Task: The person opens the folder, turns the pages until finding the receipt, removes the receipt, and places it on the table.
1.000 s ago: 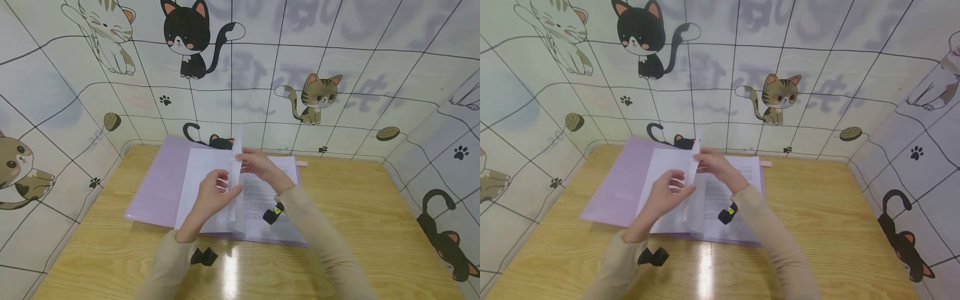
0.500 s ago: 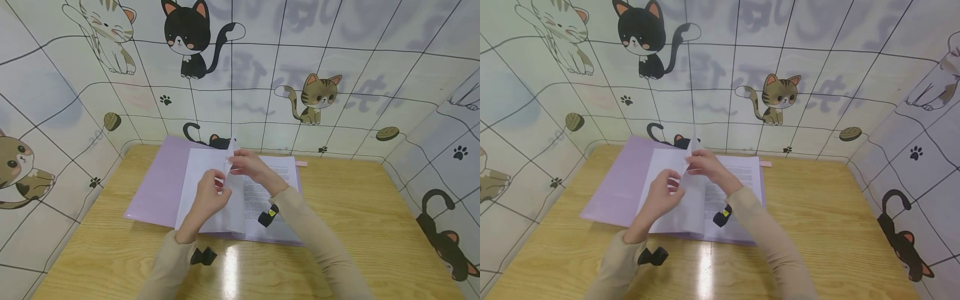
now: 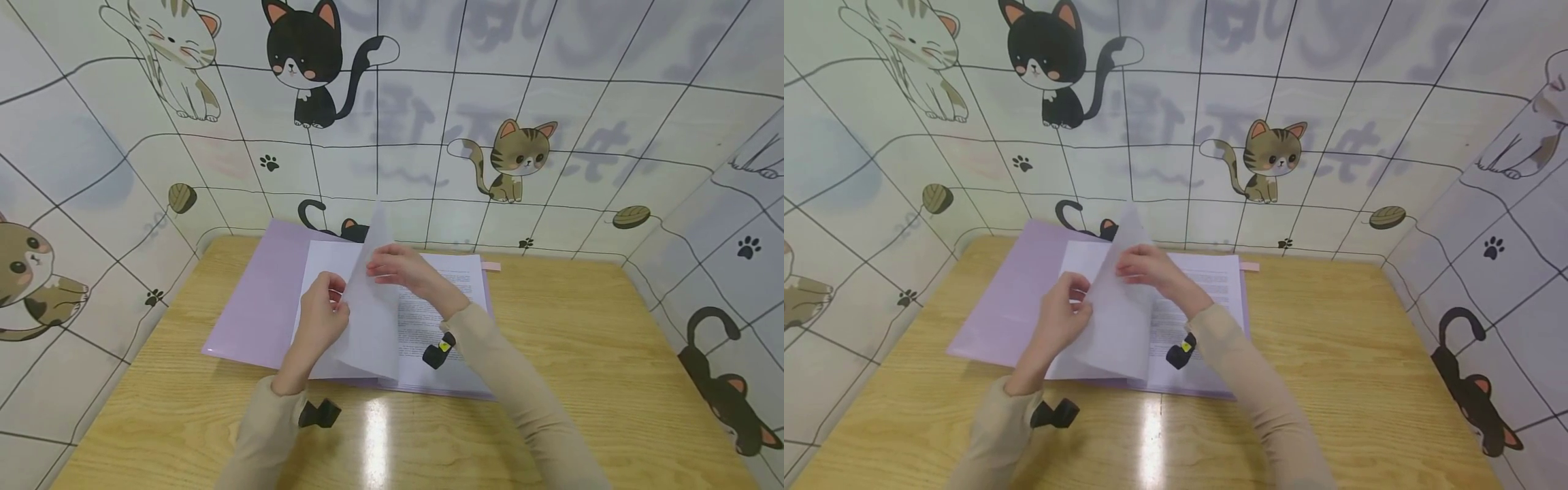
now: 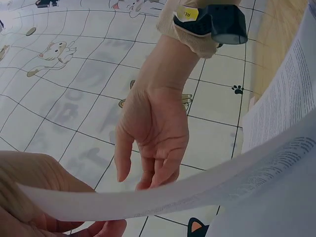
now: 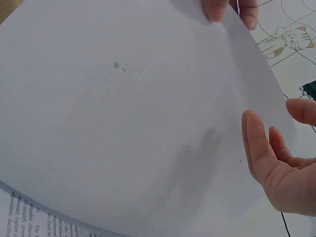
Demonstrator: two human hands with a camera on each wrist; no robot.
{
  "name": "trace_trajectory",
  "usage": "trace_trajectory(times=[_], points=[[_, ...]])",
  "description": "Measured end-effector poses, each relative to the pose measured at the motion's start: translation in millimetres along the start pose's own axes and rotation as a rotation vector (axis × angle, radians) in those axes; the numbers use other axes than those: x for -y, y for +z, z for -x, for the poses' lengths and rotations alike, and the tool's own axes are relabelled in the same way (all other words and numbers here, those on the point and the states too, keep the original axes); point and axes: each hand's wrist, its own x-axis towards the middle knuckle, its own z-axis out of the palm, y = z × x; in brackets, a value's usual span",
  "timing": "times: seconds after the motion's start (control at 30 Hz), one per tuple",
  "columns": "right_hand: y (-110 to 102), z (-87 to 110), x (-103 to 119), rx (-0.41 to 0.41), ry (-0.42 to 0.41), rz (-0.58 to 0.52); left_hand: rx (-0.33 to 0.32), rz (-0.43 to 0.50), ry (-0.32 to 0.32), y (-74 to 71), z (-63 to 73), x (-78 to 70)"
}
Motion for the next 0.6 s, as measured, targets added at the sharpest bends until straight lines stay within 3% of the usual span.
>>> trace_trajectory(times=[0.37, 0.6], points=[[-23, 3.2, -8, 0.003, 0.011, -0.036, -0.039, -0.066, -0.039, -15.2, 4.2, 28.0], [-37, 4.0, -14, -0.025, 0.028, -0.065, -0.014, -0.104, -0.083, -20.3, 8.7, 46.7]])
